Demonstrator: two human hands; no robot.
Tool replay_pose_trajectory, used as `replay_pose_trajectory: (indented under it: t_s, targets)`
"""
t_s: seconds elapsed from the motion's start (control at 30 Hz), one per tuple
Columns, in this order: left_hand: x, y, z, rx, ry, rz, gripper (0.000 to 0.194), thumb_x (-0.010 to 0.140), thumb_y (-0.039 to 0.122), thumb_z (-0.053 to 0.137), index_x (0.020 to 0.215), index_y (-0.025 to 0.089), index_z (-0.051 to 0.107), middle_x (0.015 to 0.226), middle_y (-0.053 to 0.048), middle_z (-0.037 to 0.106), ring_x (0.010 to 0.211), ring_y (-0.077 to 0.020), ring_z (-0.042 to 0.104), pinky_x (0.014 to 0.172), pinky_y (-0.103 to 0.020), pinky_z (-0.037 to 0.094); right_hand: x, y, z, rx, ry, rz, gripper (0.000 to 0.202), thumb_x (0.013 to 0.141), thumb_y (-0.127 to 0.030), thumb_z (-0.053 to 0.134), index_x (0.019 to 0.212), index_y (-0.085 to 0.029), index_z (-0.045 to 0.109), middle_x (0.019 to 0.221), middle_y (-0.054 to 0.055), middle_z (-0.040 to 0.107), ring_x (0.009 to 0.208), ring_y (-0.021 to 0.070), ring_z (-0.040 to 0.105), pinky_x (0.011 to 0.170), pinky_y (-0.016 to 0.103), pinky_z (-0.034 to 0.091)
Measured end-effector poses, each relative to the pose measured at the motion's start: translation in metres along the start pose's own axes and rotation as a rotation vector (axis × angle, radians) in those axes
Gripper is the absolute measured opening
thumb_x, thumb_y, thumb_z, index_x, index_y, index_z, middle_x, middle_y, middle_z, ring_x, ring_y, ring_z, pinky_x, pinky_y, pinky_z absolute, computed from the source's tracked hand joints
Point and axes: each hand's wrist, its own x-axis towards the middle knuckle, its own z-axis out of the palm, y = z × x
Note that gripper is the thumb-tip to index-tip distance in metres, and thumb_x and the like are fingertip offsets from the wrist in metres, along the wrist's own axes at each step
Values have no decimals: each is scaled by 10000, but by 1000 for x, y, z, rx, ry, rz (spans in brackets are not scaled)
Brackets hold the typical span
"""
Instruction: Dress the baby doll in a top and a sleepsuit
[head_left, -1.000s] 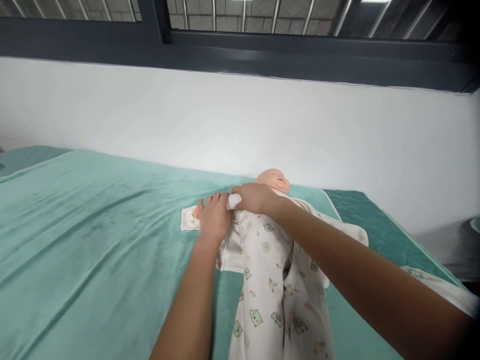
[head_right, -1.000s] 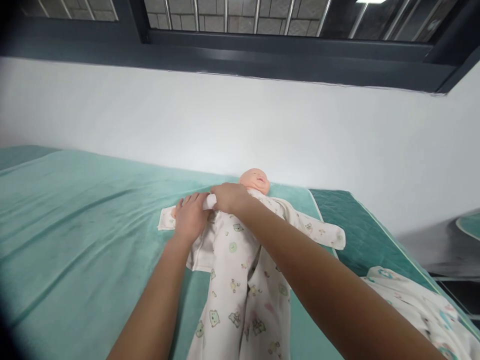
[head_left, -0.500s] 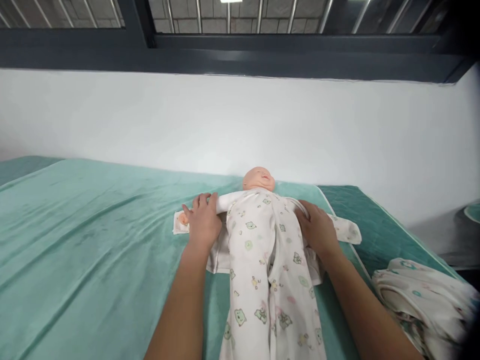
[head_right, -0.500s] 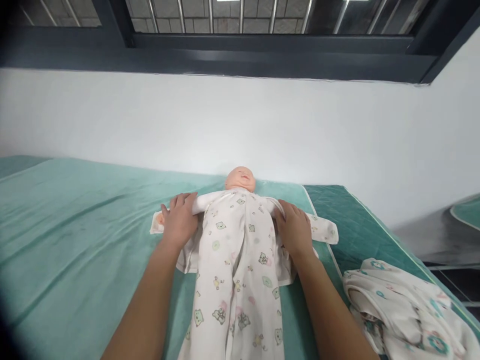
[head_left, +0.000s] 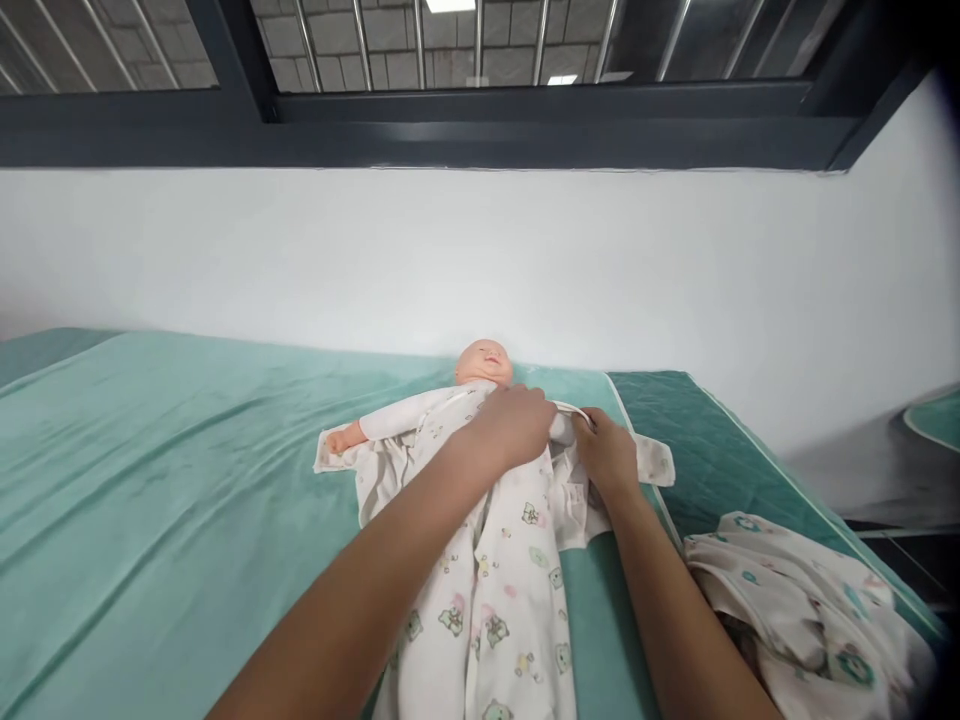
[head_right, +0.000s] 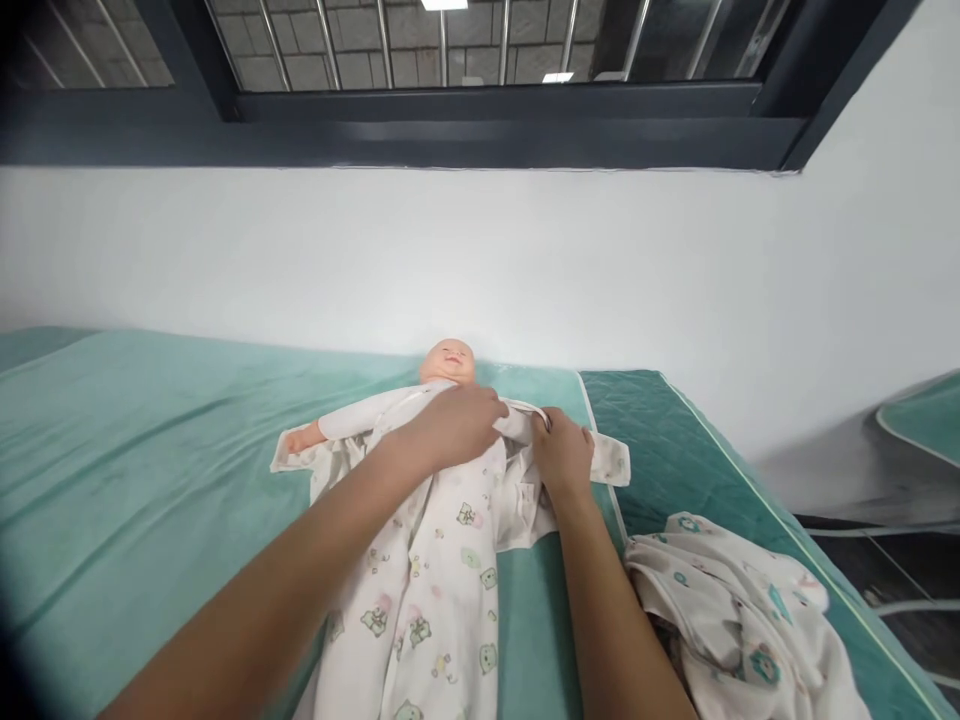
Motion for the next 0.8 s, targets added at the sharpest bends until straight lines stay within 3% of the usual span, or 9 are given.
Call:
replay_pose_trajectory:
  t_s: [0.07,0.17,0.3,0.43,0.57,0.8]
  targets:
    - [27,17,3,120,-156,16,269,891,175,499,1079,176,692,1135,-140,659,1109,-295,593,904,-424,486,-1,-1,-3,20,-23,-14,366,931,-373,347,1017,-232,673,995,100,739,1011,271,641,871,382,388]
    - [58,33,16,165,-158,-11,332,912,181,475,1208,159,624,1268,-168,590,1186,-290,545,937,-425,463,0,0,-5,53,-46,-32,334,926,-367,361,942,-225,663,954,83,740,957,258,643,894,383,371]
    - [82,29,35,176,-212,-48,347,901,208,506,1229,163,609,1291,-170,598,1204,-291,543,964,-446,448,3,1,-5,24,-66,-33,334,942,-331,351,966,-222,666,991,78,739,993,251,636,949,390,328]
    - [89,21,45,188,-260,-47,402,856,238,572,1252,168,590,1302,-160,608,1190,-301,558,960,-463,452,4,-1,-6,-2,-80,-7,359,959,-332,336,994,-220,675,1002,93,738,1027,257,631,923,373,331]
    - [87,22,48,229,-235,-51,370,896,212,502,1252,148,581,1291,-165,610,1191,-296,554,963,-465,434,4,-1,-9,-10,-77,-10,361,964,-336,331,980,-224,675,988,95,736,1016,260,631,854,351,351]
    - [82,9,33,323,-216,-21,369,820,207,615,1183,139,609,1233,-164,626,1146,-295,559,938,-437,435,10,16,-5,52,-18,11,383,970,-379,314,1029,-217,656,1012,94,708,938,244,615,746,320,374]
